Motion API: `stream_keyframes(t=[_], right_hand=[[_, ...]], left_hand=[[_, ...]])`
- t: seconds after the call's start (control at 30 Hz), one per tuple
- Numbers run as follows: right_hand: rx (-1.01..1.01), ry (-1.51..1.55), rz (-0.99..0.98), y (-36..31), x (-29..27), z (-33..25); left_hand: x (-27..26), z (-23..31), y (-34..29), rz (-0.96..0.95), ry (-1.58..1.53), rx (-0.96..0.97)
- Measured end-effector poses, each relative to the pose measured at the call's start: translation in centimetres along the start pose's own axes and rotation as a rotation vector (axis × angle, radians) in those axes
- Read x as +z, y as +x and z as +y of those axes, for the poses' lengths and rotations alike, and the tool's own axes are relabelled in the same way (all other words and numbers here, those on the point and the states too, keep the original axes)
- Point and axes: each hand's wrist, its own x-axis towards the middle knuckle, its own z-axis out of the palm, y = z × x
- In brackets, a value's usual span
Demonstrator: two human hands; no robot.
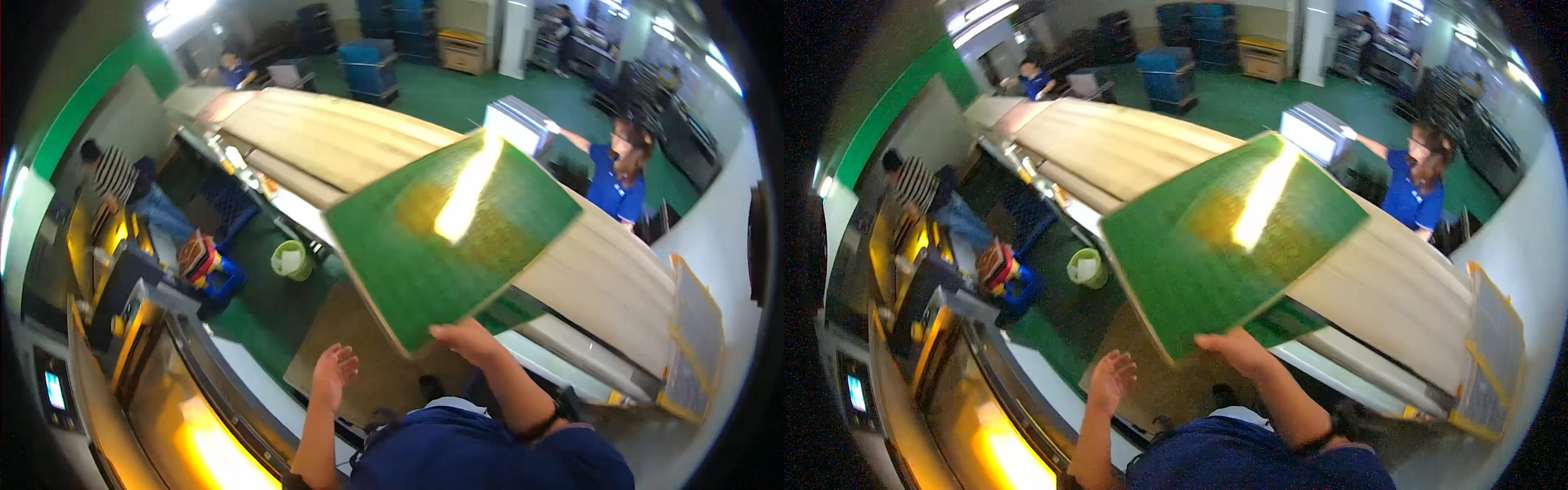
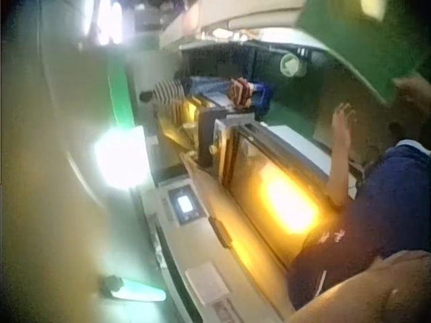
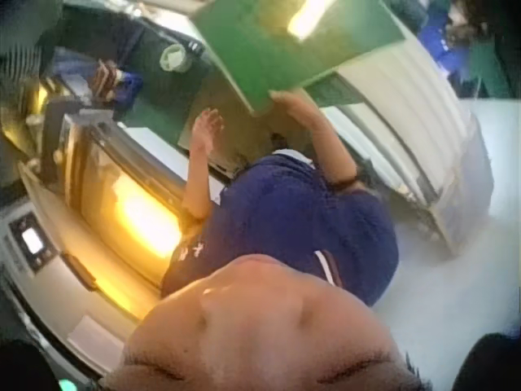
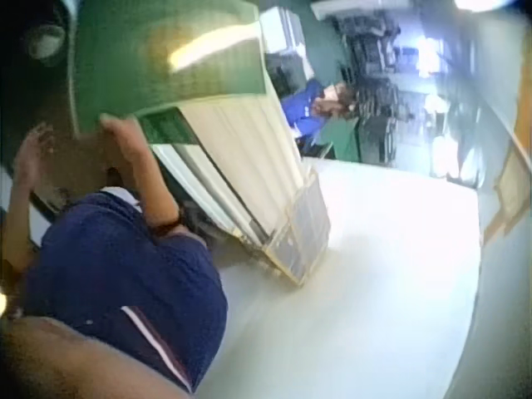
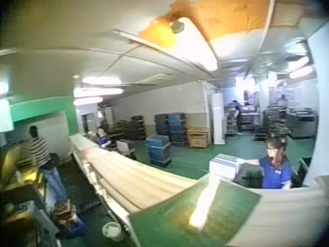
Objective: Operate an LED exposure machine to process circuit board panels.
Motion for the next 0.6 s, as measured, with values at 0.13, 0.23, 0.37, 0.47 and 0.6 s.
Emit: stream_keyframes(t=[0.13,0.23,0.37,0.47,0.6], right_hand=[[0.039,-0.104,-0.002,-5.1,-7.3,3.0],[0.016,-0.233,-0.007,-3.8,-6.7,1.9],[0.012,-0.348,-0.108,1.7,-3.5,2.1],[-0.032,-0.434,-0.123,7.4,-1.1,5.8],[-0.247,-0.573,-0.386,9.5,6.7,9.6]], left_hand=[[3.2,6.4,-1.1,-0.124,-0.407,0.016],[0.4,8.1,-1.9,-0.14,-0.387,0.043],[-3.8,5.7,-7.4,0.168,-0.151,0.086],[-6.0,2.3,-13.3,0.448,-0.178,0.221],[-8.8,-2.7,-21.8,0.798,-0.338,0.486]])
